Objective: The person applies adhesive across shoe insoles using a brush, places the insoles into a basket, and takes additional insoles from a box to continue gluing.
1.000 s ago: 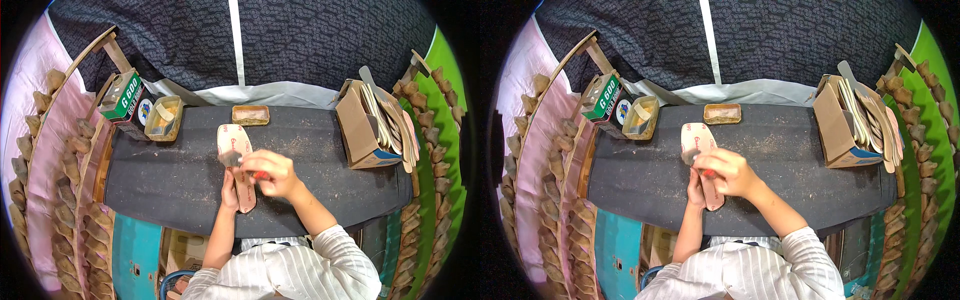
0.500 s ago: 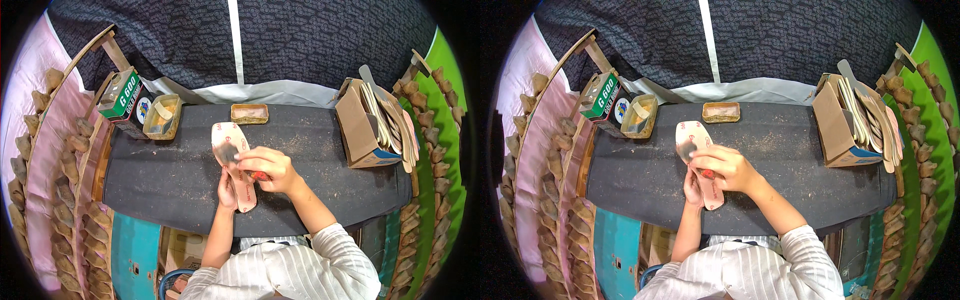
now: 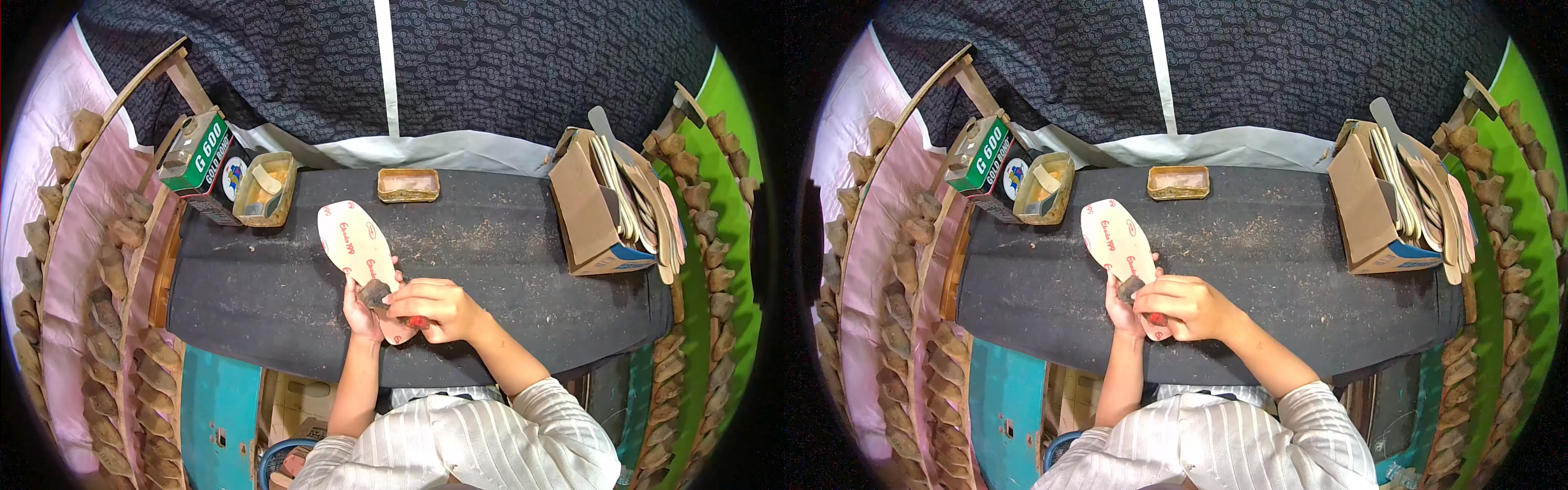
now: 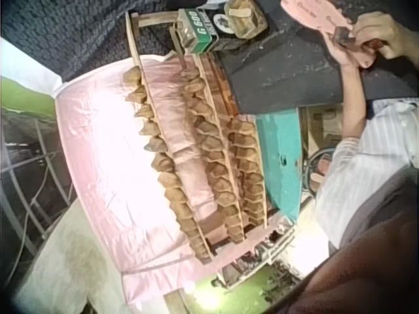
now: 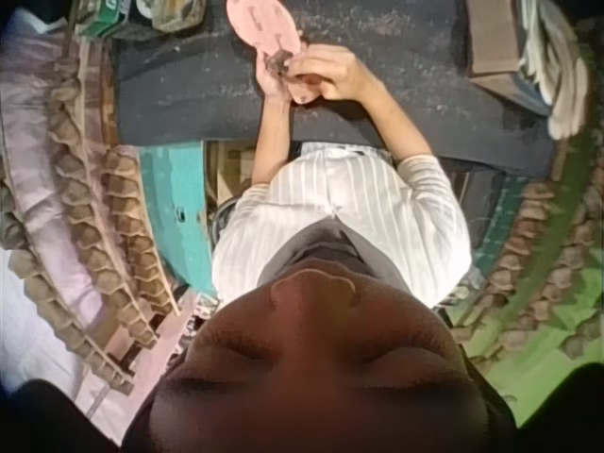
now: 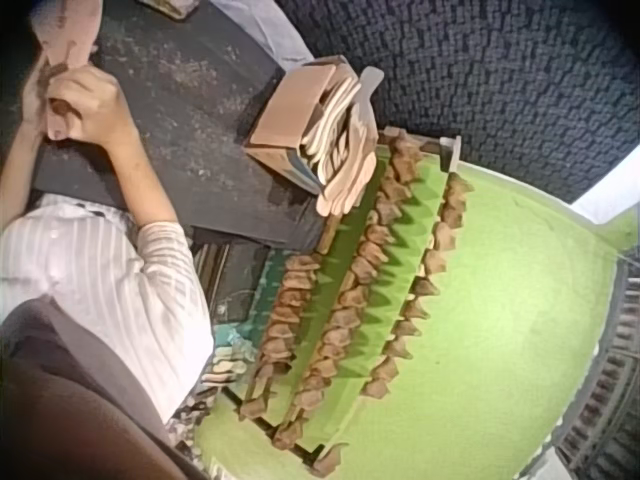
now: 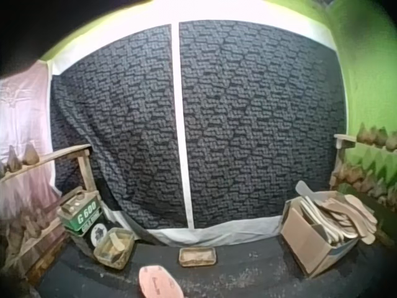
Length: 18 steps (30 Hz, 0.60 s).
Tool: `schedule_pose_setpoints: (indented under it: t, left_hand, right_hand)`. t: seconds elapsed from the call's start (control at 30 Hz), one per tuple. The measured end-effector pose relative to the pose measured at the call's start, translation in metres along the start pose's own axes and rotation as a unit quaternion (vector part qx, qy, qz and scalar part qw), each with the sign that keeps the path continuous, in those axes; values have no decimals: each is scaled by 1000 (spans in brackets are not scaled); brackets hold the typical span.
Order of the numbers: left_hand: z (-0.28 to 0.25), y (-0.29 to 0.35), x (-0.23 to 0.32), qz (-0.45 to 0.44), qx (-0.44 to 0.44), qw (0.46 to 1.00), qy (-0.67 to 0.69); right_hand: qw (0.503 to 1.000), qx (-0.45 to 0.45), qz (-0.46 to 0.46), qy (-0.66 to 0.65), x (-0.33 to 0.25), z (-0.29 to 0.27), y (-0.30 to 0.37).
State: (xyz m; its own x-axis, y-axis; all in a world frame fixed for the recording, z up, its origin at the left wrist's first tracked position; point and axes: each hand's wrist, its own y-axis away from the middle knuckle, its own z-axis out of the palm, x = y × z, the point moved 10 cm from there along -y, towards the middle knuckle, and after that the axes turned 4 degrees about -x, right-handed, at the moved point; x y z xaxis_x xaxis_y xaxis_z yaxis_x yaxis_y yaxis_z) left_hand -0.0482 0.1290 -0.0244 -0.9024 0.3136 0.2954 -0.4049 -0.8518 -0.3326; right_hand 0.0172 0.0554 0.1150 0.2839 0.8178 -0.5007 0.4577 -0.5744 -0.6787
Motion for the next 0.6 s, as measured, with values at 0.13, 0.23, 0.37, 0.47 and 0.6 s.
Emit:
schedule_pose_setpoints:
  t: [0.13,0.23,0.37,0.47,0.6]
  left_hand:
    - [-10,3,1,18,105,994,-15]
    - [-26,7,2,26,143,989,-34]
    - [-19,4,4,23,88,995,-33]
    - [-14,4,6,52,140,988,-30]
    - [-16,7,11,73,143,983,-91]
  right_hand:
    - [999,30,8,22,6,0,4]
    - [999,32,-14,41,-1,3,9]
    - [999,-19,6,-33,-6,8,19]
    - [999,2,17,-51,-6,2,22]
    - [999,33,-11,5,-10,9,24]
